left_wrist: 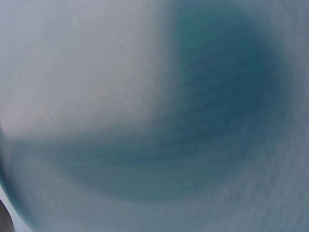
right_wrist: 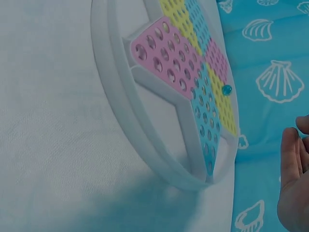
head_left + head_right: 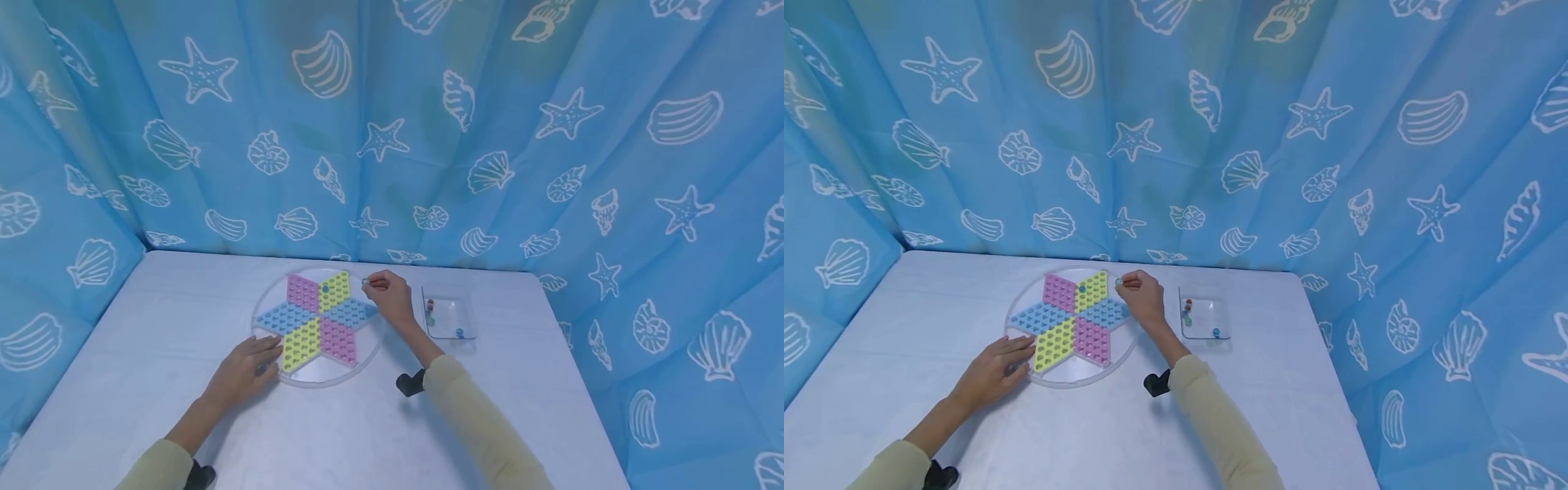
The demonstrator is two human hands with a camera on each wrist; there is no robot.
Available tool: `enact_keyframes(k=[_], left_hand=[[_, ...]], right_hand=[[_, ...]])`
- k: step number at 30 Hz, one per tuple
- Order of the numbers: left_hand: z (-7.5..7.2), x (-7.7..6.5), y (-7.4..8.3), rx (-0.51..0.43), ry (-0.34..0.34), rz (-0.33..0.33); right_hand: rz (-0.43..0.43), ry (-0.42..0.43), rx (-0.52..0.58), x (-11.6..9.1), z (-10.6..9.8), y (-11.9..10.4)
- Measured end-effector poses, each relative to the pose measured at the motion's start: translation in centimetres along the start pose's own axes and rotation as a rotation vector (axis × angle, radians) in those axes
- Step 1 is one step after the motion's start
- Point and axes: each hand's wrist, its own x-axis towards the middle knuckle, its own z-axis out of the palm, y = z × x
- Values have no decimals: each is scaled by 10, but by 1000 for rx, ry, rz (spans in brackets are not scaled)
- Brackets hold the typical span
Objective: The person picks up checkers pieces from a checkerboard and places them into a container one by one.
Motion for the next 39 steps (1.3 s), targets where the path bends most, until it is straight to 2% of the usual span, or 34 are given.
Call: enact_keyframes(k=[5, 12, 24, 27, 30, 39], left_hand=[[2, 0, -1, 3, -7, -7], [1, 0, -1, 9, 0, -5], [1, -1, 0, 1, -1, -12], [0, -1, 0, 11, 0, -9], [0, -1, 0, 6, -11, -14], [-1, -1, 2, 14, -27, -34]], right_hand=[[10, 15, 5, -3, -12, 5], [-4, 47, -63, -6, -28, 13], [-36, 48, 38, -19, -75, 33], [-20, 68, 35, -22, -86, 39], [12, 86, -15, -26, -96, 46], [108, 79, -121, -35, -121, 68]])
